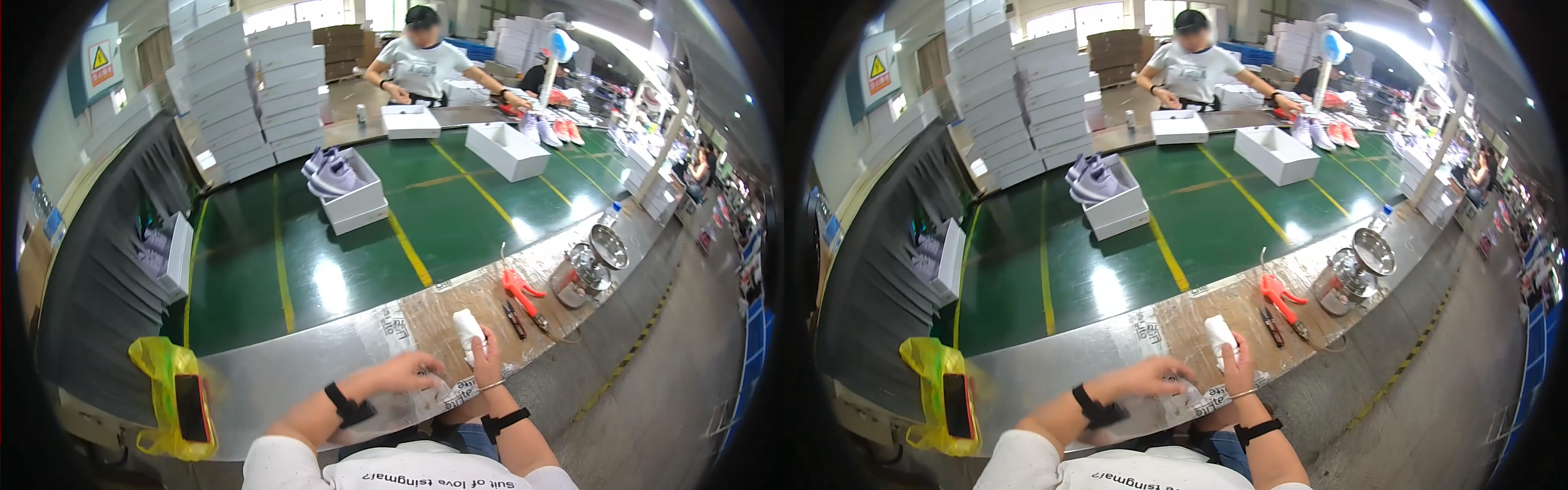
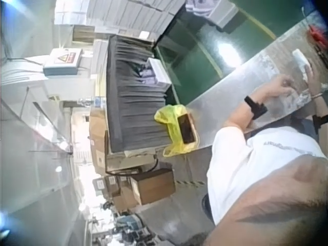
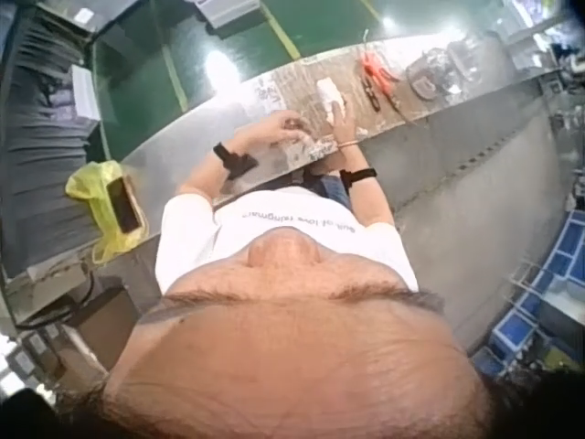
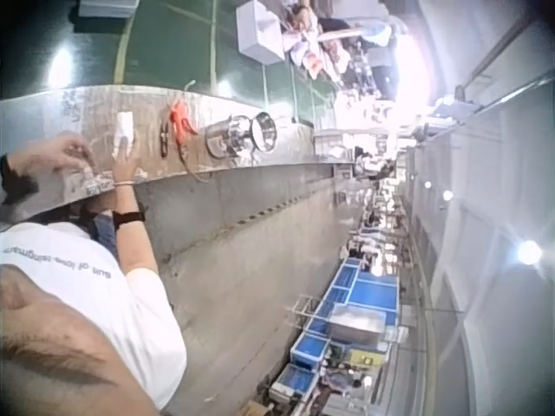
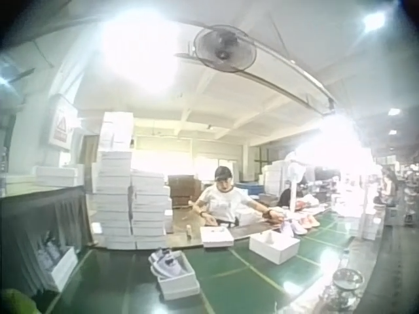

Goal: Cleaning the outsoles and surfaces of manufactured sneakers using a cloth or cleaning sponge at a quality control station.

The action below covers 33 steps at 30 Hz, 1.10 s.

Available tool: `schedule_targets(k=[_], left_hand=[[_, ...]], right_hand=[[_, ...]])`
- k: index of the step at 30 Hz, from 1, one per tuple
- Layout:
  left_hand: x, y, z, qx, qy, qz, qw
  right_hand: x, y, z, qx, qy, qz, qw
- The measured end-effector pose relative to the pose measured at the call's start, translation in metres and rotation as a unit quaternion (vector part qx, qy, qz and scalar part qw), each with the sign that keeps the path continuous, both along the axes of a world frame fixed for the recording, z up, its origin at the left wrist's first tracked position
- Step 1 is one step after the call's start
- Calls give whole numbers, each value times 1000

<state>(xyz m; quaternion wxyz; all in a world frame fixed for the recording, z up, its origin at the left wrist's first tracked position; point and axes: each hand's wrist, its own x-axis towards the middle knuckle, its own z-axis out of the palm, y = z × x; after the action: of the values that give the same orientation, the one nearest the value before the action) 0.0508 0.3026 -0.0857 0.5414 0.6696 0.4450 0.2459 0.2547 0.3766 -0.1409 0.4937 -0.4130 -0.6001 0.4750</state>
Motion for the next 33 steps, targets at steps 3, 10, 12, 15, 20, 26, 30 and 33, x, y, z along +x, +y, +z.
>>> schedule_targets(k=[3, 10, 12, 15, 20, 26, 30, 33], left_hand=[[-54, 37, 5, 161, 78, 119, 977], [-182, 126, 27, 265, 256, 344, 864], [-202, 152, 30, 261, 320, 383, 827], [-220, 185, 37, 257, 397, 414, 778], [-243, 221, 35, 216, 522, 389, 728], [-258, 232, 6, 206, 505, 379, 748], [-241, 215, 5, 260, 511, 365, 734], [-210, 191, 11, 253, 496, 321, 766]], right_hand=[[-3, 3, -2, 9, -11, -3, 1000], [-6, 3, 7, 16, -73, -10, 997], [-7, 3, 10, 13, -81, -17, 996], [-6, 1, 11, 14, -97, -27, 995], [-5, -1, 14, -2, -117, -34, 993], [-9, -2, 16, -10, -118, -28, 993], [-8, -1, 8, -19, -102, -30, 994], [-7, 1, 7, -19, -96, -34, 995]])
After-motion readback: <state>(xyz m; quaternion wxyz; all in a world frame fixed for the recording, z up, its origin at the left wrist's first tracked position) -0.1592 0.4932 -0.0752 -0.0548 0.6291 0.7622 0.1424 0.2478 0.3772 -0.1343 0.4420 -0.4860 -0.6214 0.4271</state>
